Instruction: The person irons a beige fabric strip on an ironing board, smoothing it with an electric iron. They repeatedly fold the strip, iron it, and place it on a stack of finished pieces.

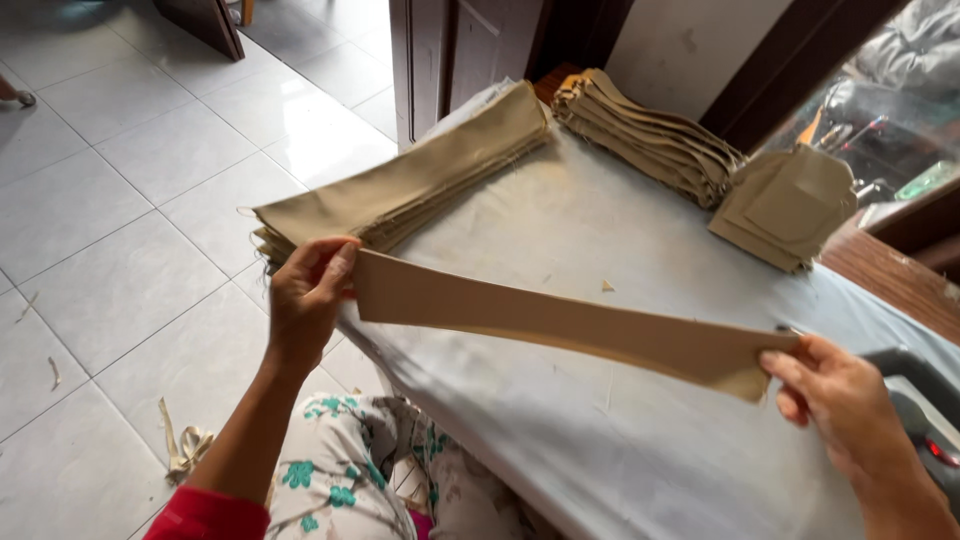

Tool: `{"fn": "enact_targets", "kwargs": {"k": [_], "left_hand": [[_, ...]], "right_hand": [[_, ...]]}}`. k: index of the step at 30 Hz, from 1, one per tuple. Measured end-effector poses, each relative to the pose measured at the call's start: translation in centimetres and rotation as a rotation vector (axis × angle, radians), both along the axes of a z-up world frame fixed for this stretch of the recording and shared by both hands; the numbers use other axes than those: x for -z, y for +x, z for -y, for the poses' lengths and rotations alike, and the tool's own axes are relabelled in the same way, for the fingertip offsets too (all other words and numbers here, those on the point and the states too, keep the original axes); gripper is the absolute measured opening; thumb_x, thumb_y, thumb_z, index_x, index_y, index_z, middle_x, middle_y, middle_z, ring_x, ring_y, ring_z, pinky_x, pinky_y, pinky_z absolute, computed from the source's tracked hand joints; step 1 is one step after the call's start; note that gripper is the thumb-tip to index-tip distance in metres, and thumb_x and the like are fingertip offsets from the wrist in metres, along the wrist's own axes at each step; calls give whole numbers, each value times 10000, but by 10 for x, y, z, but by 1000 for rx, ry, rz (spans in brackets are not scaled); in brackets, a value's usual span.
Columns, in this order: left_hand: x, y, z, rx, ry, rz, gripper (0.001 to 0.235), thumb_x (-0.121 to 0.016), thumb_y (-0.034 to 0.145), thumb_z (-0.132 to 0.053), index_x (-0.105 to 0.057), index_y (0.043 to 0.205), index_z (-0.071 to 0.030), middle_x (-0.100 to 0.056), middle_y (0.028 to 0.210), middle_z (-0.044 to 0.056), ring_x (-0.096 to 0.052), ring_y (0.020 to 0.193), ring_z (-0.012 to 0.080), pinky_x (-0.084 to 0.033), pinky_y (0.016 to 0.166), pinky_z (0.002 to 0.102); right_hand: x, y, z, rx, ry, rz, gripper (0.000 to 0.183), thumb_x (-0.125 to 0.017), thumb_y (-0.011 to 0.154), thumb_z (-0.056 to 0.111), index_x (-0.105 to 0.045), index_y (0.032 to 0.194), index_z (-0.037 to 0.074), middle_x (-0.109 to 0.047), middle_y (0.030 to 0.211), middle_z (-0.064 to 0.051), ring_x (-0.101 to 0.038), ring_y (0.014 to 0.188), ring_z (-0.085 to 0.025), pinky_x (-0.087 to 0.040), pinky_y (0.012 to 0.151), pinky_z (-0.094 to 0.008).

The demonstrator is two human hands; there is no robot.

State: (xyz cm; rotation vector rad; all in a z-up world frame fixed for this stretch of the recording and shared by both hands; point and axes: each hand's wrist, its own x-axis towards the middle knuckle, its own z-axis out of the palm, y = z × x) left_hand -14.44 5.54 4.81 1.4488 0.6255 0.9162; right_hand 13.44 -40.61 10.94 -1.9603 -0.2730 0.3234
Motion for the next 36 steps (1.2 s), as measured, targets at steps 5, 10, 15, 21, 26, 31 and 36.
{"fn": "enact_targets", "kwargs": {"k": [5,10,15,21,26,31,36], "left_hand": [[-10,-15,-33,-146,-10,-52,123,-676,1018,-157,-723,1067,-54,-669,902,65,-637,723,154,-614,591,276],[-7,-25,-70,-243,-62,-88,163,-633,1066,-116,-681,1146,18,-661,886,125,-635,770,197,-651,683,343],[-6,-20,-95,-269,-189,-135,154,-625,1056,-113,-679,1145,0,-707,993,119,-660,792,202,-633,758,322],[3,-15,-108,-243,-201,-157,171,-633,1056,-115,-671,1163,11,-684,918,138,-666,796,207,-632,782,318],[5,-29,-105,-275,-84,-282,147,-674,1058,-154,-706,1162,-55,-684,811,103,-659,694,168,-608,664,295],[26,-20,-59,-482,413,-290,185,-624,1310,-100,-678,1480,-52,-616,1263,93,-548,1010,185,-414,799,329],[6,56,39,-141,580,-152,188,-720,1048,-18,-694,1228,-64,-676,1144,105,-668,827,178,-570,655,290]], "right_hand": [[-46,47,-122,42,-67,134,97,-682,941,50,-651,977,-34,-450,699,-57,-395,499,-140,-231,397,-287],[-63,104,-252,-156,-184,221,147,-650,966,65,-619,822,54,-452,606,-12,-442,483,-90,-293,405,-239],[-71,153,-370,-206,-200,233,120,-616,992,49,-690,1082,18,-549,711,-50,-508,527,-111,-401,445,-240],[-71,135,-419,-201,-188,228,303,-657,998,79,-583,1288,32,-676,1117,-129,-715,670,-164,-598,535,-252],[-43,109,-376,-437,-305,304,222,-647,998,81,-652,1204,-2,-683,1100,-163,-699,699,-227,-582,539,-298],[-33,71,-287,-354,-527,148,213,-620,896,198,-726,1057,105,-716,873,-37,-699,614,-140,-531,505,-278],[-29,40,-214,-410,-722,155,301,-623,931,314,-681,1206,205,-742,1157,27,-681,853,-150,-497,868,-307]]}}
